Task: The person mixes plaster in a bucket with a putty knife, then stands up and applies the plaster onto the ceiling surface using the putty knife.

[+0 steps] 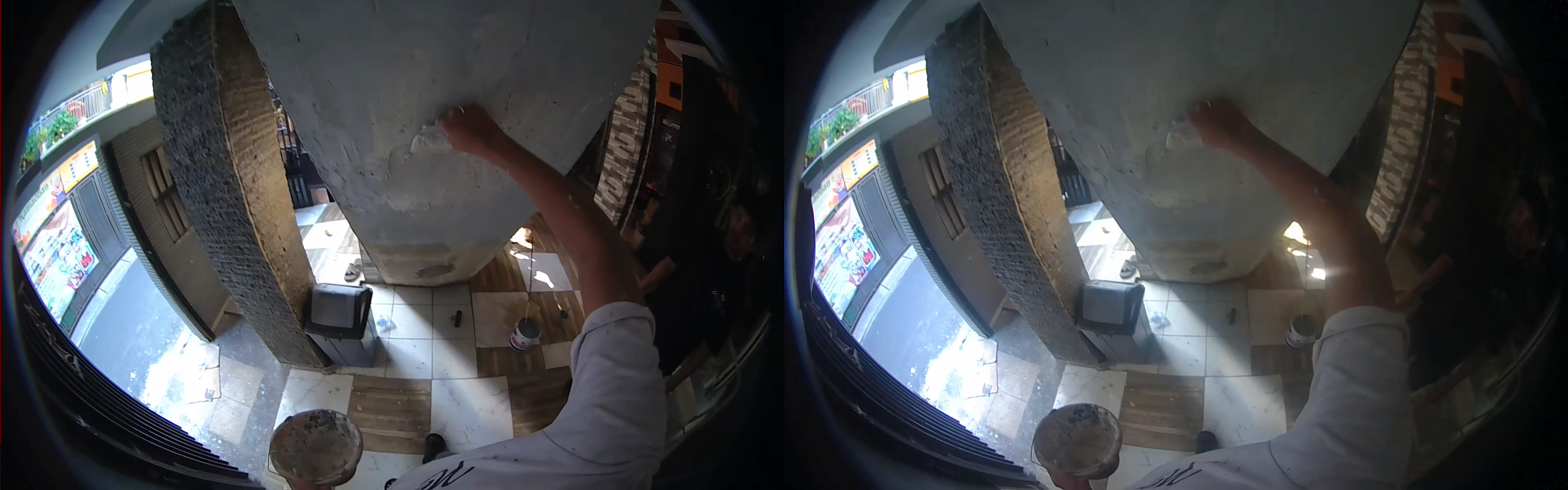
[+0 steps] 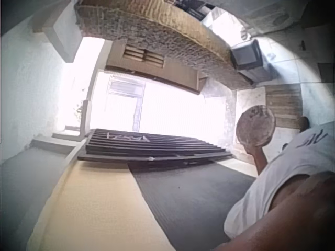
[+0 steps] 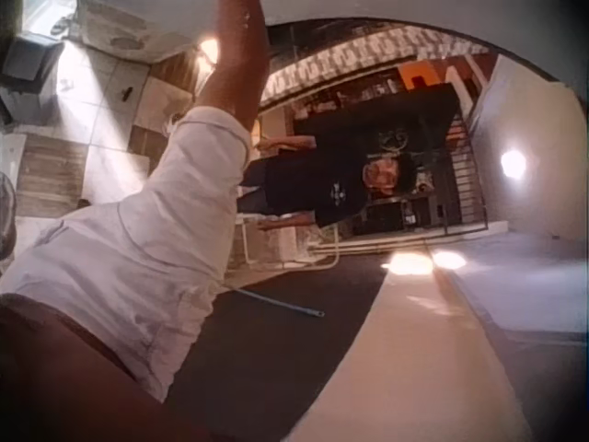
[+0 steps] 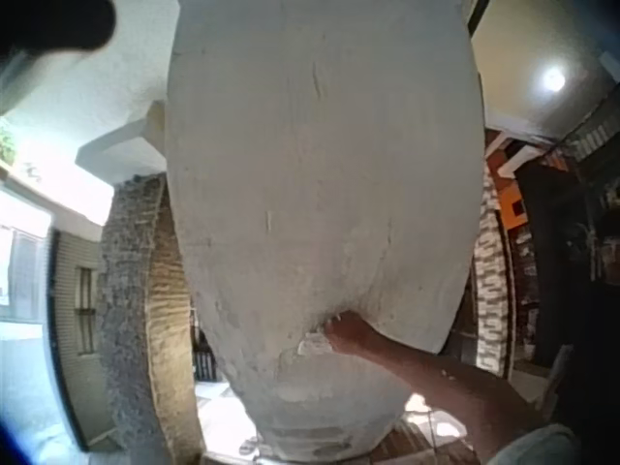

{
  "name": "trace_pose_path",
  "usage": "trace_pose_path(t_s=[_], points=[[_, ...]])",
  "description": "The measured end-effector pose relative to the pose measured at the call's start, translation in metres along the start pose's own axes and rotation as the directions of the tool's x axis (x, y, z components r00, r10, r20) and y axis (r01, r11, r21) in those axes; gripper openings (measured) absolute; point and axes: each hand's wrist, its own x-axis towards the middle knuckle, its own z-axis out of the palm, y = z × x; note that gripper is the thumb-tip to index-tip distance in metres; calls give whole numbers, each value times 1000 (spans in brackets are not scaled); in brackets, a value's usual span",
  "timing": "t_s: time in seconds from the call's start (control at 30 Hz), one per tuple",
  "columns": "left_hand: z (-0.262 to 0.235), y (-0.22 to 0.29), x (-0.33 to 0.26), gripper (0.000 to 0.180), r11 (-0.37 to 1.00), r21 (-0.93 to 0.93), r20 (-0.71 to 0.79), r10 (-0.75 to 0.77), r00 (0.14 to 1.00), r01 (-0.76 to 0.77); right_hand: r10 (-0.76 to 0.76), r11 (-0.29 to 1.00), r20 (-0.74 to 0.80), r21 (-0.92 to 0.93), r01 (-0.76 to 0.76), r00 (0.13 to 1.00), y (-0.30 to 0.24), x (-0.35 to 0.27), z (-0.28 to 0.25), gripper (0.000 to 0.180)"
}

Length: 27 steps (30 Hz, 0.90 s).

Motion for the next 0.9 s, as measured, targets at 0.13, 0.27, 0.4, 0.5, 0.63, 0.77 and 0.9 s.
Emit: trace_pose_path(t_s=[0.13,0.27,0.4,0.5,0.63,0.77,0.9], points=[[-1,-12,7,51,998,-59,-35,-37,999,35,35,997,-4,-65,-35,999,9,-2,-24,17],[3,-27,27,50,982,-168,-64,-102,993,90,43,985,-56,-165,-51,998,29,-10,-53,23],[15,-40,36,49,969,-209,-137,-161,977,130,-50,980,-128,-199,24,991,50,-30,-97,32],[20,-51,40,49,970,-212,-55,-130,990,116,-22,997,-268,-80,1,963,46,-65,-131,33],[13,-73,58,49,964,-227,4,-143,990,140,-18,994,-582,-100,-50,813,15,-99,-136,45],[-3,-95,73,55,989,-74,48,-124,991,127,33,968,-612,-176,-177,790,-7,-109,-88,48],[3,-97,76,84,811,499,269,190,944,-305,74,979,-674,-92,-183,735,-12,-125,-20,45]])
